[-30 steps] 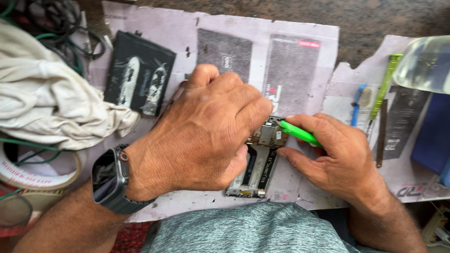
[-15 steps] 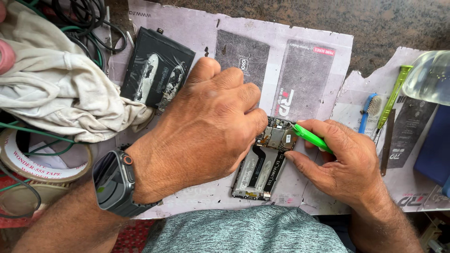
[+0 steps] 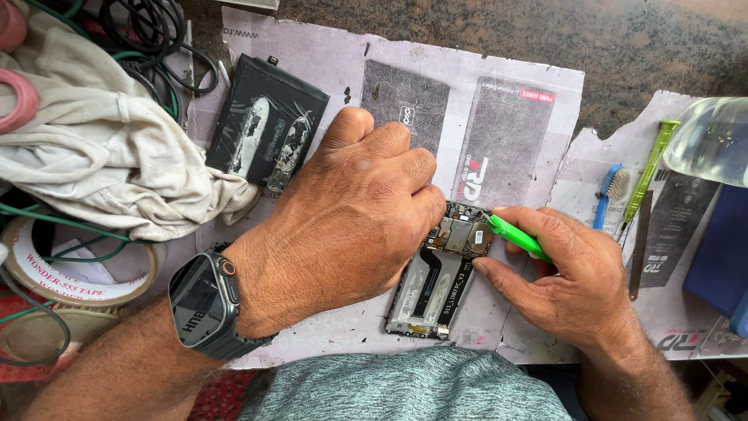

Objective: The person puts on glasses, then sprays a liquid onto a small circuit board and scrubs it with a toothbrush. They continue scrubbing different areas of the board and use a green tool to scrape or clean specific spots.

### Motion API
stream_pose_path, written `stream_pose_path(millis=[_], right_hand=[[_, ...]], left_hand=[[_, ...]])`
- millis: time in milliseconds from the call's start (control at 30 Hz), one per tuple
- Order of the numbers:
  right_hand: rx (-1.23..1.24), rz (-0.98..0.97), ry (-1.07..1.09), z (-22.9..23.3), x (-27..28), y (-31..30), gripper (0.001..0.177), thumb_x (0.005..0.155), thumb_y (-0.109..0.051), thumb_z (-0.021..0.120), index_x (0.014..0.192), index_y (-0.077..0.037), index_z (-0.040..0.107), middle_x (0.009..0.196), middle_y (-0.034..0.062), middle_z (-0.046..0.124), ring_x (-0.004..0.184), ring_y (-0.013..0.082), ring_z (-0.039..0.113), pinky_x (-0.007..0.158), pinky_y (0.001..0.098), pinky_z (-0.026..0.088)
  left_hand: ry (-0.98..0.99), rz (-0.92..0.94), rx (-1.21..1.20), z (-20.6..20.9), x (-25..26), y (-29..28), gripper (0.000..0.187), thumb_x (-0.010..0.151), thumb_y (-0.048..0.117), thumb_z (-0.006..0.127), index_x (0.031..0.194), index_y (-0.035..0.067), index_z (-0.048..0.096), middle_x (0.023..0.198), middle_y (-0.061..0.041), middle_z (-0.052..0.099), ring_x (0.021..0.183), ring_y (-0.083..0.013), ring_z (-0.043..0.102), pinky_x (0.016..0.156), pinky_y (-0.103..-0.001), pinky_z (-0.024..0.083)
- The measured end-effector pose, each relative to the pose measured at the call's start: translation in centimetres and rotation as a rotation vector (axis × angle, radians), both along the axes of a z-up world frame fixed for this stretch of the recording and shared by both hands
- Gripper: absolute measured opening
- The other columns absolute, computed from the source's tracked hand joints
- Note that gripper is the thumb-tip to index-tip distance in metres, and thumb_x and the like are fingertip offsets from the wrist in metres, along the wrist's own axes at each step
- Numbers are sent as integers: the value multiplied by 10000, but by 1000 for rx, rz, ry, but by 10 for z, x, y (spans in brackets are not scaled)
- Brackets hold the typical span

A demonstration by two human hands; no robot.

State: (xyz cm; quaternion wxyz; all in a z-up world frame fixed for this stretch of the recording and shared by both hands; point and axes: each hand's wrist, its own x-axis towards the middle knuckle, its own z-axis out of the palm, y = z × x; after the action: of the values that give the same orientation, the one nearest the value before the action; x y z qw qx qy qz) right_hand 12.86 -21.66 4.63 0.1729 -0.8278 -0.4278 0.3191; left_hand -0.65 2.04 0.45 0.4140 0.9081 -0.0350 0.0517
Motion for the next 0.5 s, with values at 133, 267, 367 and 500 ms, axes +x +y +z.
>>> stream_pose_path(millis=[133,267,367,500], right_hand=[[-2,7,-13,0,0,-1,570,693,-220,919,1187,-78,674,773,25,675,581,95,614,483,256,469],[19,2,-10,-2,0,-4,569,703,-229,917,1191,-71,669,808,29,695,624,83,645,494,237,490],[39,12,-8,-3,1,-5,568,712,-232,915,1192,-64,661,849,39,712,658,82,662,507,230,500],[30,11,-7,-3,1,-7,567,714,-227,914,1193,-64,660,862,44,719,664,82,664,515,232,501]], left_hand=[[1,0,-6,1,0,1,50,774,109,734,760,92,689,812,-39,599,899,-247,567,858,-458,390],[6,3,1,1,0,1,62,790,111,733,752,95,686,801,-40,597,892,-246,567,860,-455,391],[-5,1,9,0,0,1,58,769,123,732,750,93,686,803,-49,599,890,-255,569,848,-460,389],[-5,2,16,-1,0,1,60,778,117,731,750,95,683,802,-41,597,897,-249,571,850,-454,390]])
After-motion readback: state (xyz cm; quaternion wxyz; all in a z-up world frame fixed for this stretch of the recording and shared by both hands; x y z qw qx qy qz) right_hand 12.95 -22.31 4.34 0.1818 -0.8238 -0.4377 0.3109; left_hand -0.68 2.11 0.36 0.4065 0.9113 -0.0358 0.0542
